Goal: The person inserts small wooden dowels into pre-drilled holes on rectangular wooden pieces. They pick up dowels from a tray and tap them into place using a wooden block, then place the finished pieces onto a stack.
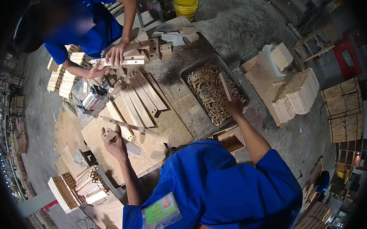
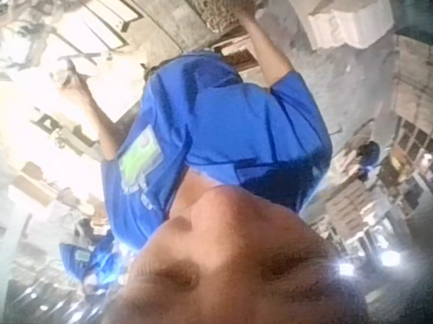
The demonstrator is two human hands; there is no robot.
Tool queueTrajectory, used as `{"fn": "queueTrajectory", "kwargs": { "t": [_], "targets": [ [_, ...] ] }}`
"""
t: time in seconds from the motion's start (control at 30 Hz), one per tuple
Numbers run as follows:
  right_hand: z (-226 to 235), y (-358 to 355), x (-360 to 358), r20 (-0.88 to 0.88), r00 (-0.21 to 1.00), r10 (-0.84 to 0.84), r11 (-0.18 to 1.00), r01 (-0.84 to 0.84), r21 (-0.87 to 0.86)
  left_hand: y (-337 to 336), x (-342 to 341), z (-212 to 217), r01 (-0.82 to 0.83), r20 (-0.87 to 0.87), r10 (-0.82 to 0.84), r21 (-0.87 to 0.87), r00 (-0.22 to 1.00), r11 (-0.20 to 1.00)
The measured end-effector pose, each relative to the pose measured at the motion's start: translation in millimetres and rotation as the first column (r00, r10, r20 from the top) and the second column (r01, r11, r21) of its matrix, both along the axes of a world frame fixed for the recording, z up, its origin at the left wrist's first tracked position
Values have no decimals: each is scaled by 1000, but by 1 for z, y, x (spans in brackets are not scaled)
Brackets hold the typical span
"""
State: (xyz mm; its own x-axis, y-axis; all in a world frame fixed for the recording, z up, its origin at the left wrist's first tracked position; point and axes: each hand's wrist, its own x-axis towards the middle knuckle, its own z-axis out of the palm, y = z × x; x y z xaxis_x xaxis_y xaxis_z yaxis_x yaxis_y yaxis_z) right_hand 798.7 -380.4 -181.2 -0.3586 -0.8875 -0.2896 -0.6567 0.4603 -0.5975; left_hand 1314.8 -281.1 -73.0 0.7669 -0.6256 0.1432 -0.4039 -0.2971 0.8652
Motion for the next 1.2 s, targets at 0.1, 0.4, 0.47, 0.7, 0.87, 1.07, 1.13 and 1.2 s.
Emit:
{"fn": "queueTrajectory", "kwargs": {
  "t": [0.1, 0.4, 0.47, 0.7, 0.87, 1.07, 1.13, 1.2],
  "targets": [
    [-21, -14, 7, -27, 986, 163, 987, -163, 7, 10, -22, -5, 153, -185, -172, -111, 968, 982],
    [-56, -21, 42, -243, 875, 419, 898, -438, -29, 11, -148, -17, 497, -348, -486, -65, 802, 865],
    [-55, -26, 46, -235, 856, 460, 886, -458, 65, 13, -157, -24, 529, -395, -500, -41, 771, 848],
    [-23, -20, 55, -39, 926, 376, 926, -377, -33, 16, -166, -37, 591, -380, -549, -7, 744, 806],
    [-26, -26, 55, -62, 904, 422, 906, -418, 67, 13, -169, -37, 616, -327, -589, -23, 739, 787],
    [-52, -27, 61, -186, 887, 423, 904, -399, 152, 8, -175, -30, 652, -329, -618, -9, 714, 758],
    [-50, -32, 61, -147, 905, 400, 908, -369, 198, 8, -175, -32, 683, -281, -659, -20, 697, 730],
    [-43, -35, 59, -18, 937, 349, 920, -339, 196, 8, -173, -35, 702, -251, -685, -24, 684, 711]
  ]
}}
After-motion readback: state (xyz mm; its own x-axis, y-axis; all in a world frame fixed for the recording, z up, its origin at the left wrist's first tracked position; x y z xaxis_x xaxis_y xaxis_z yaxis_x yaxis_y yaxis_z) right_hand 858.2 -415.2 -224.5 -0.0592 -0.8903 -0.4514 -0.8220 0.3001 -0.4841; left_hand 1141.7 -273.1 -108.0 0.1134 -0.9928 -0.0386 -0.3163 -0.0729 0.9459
